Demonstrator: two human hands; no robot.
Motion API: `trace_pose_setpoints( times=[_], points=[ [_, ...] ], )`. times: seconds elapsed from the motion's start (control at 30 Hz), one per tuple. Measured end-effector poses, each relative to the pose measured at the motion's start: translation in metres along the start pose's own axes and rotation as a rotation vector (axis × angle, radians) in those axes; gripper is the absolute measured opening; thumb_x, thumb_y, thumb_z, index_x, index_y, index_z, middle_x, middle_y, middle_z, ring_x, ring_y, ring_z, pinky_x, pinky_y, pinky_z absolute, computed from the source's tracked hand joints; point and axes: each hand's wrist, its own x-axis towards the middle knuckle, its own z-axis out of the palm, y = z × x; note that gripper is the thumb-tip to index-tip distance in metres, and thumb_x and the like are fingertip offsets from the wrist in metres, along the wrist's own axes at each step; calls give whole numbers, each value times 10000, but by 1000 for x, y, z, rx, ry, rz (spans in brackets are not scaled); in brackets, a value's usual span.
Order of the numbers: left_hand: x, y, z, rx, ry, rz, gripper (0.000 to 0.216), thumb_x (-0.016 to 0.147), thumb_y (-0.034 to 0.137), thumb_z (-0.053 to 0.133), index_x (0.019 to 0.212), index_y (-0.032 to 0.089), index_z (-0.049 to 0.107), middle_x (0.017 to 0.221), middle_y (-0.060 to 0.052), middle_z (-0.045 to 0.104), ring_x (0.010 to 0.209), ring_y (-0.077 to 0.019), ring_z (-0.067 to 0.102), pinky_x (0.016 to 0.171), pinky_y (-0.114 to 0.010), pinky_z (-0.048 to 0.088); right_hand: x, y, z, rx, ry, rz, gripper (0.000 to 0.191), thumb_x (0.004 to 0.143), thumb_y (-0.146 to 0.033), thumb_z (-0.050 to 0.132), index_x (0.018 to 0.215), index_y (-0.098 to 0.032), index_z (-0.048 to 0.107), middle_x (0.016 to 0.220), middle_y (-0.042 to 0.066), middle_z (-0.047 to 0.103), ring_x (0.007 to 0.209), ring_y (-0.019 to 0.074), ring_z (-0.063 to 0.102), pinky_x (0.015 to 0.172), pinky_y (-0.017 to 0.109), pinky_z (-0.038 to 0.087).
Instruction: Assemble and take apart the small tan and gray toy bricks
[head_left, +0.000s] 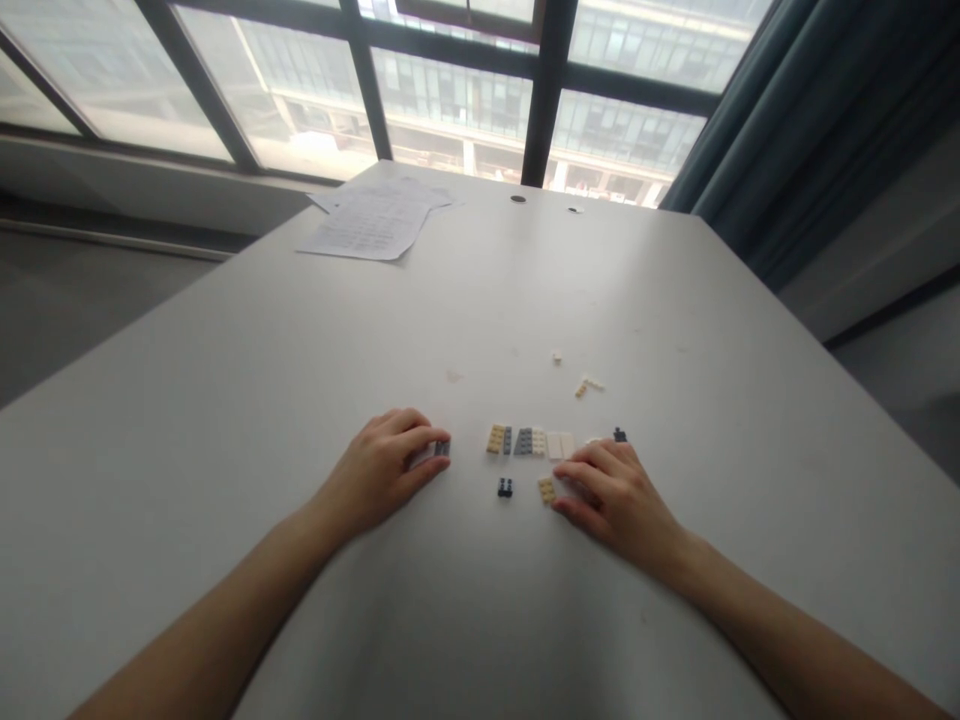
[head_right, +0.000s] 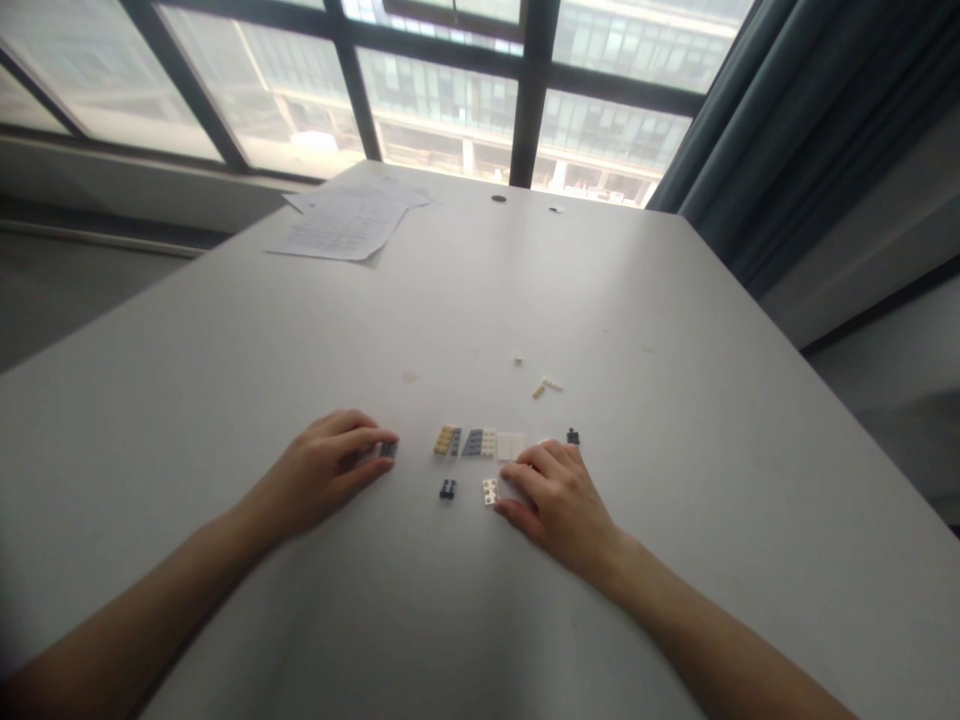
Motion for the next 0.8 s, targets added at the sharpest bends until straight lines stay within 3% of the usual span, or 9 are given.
trace_pose_setpoints(
  times=[0.8],
  points=[
    [0,2,-1,-5,-10,1,266,873,398,536,1019,230,682,985,-52,621,906,-203,572,836,-337,457,-1,2,-1,13,11,-8,180,881,-326,609,985,-190,665,914,74,650,875,223,561,814,391,435]
  ],
)
